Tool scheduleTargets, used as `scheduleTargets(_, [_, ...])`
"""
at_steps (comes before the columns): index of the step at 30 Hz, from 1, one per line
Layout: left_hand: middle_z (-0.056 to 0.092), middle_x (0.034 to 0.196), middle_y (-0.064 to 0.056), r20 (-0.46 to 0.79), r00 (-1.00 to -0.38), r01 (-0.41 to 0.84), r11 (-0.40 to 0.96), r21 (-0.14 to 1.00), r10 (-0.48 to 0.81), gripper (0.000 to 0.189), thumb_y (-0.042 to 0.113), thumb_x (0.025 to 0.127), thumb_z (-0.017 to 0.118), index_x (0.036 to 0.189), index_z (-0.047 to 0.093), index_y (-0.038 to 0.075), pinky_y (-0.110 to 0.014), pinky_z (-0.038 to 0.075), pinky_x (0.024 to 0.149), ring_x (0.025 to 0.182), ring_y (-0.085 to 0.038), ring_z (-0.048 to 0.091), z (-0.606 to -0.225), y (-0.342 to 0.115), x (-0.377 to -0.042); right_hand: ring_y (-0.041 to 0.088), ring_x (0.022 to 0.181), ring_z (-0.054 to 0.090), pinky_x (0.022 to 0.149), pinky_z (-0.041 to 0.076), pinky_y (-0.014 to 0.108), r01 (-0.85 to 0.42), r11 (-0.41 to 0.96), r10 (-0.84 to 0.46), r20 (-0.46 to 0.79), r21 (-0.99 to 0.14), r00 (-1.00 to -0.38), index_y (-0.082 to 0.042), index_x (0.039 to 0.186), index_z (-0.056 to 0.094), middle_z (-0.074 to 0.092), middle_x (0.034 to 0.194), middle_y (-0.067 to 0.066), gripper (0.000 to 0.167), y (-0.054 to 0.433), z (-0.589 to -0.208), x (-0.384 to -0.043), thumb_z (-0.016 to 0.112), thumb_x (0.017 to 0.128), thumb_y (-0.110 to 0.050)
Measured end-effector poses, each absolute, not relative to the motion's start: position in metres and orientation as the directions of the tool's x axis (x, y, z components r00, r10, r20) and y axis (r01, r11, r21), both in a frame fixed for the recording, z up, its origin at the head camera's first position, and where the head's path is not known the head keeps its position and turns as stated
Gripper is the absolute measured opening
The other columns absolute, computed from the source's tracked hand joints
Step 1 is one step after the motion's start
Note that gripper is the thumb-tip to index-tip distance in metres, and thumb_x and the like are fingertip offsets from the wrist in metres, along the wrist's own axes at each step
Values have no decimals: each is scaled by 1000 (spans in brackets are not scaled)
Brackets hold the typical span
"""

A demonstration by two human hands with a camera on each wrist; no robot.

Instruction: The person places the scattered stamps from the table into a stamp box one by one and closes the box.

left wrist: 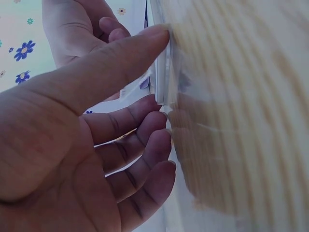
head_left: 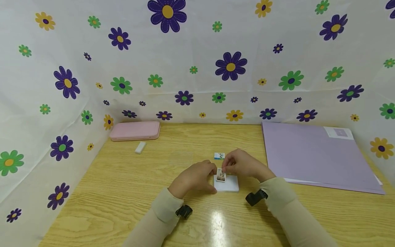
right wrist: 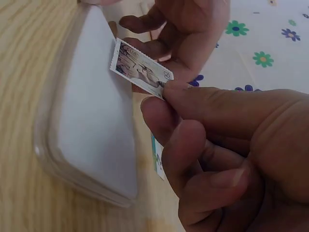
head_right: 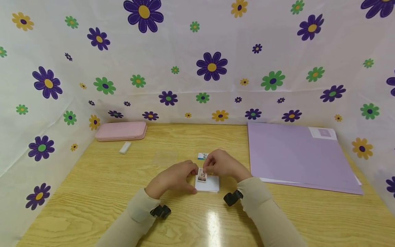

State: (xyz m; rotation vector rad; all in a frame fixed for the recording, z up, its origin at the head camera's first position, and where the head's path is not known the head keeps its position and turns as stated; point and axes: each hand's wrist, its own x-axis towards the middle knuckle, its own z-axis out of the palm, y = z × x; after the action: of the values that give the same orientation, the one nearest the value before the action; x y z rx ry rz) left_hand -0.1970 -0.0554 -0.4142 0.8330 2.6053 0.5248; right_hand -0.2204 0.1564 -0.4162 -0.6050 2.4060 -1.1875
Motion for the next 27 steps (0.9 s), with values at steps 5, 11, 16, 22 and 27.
scheduleTargets(5, [56,105,4,-222,-765,473,761,444,605,52,32,75,88,116,63,13,-28,47,87,95,-11,55,-416,-56,-197,14,60,54,53,45,28,-229,558,-561,-159,-798,-813,-9,80,71,65,73,2,12,149,-419,-216,70,89,-1])
scheduleTargets(11, [56,104,3,-220,-760,475,754,454,611,52,30,74,89,115,63,12,-28,47,88,95,-11,54,-415,-56,-197,13,66,57,58,47,30,-286,589,-571,-140,-756,-809,-12,78,71,65,73,-3,14,144,-421,-215,72,87,-1])
scheduleTargets(16, [56,105,2,-222,-761,470,754,458,609,52,31,75,88,116,63,11,-29,47,89,96,-12,55,-415,-56,-197,13,69,57,62,48,30,-321,594,-588,-125,-738,-799,-12,78,70,64,75,-5,15,143,-422,-215,71,87,0])
scheduleTargets(22, [56,107,1,-221,-760,469,751,465,611,52,30,76,88,117,63,10,-29,46,90,97,-12,55,-414,-56,-197,13,70,56,64,48,29,-330,597,-595,-129,-731,-793,-11,79,69,64,76,-4,13,142,-422,-214,72,87,0])
scheduleTargets(27, [56,107,1,-228,-759,463,752,469,609,52,30,76,88,117,63,10,-29,47,89,97,-12,54,-415,-56,-198,13,69,55,62,48,29,-330,598,-597,-131,-730,-792,-9,79,68,62,75,-2,12,141,-423,-214,73,86,0])
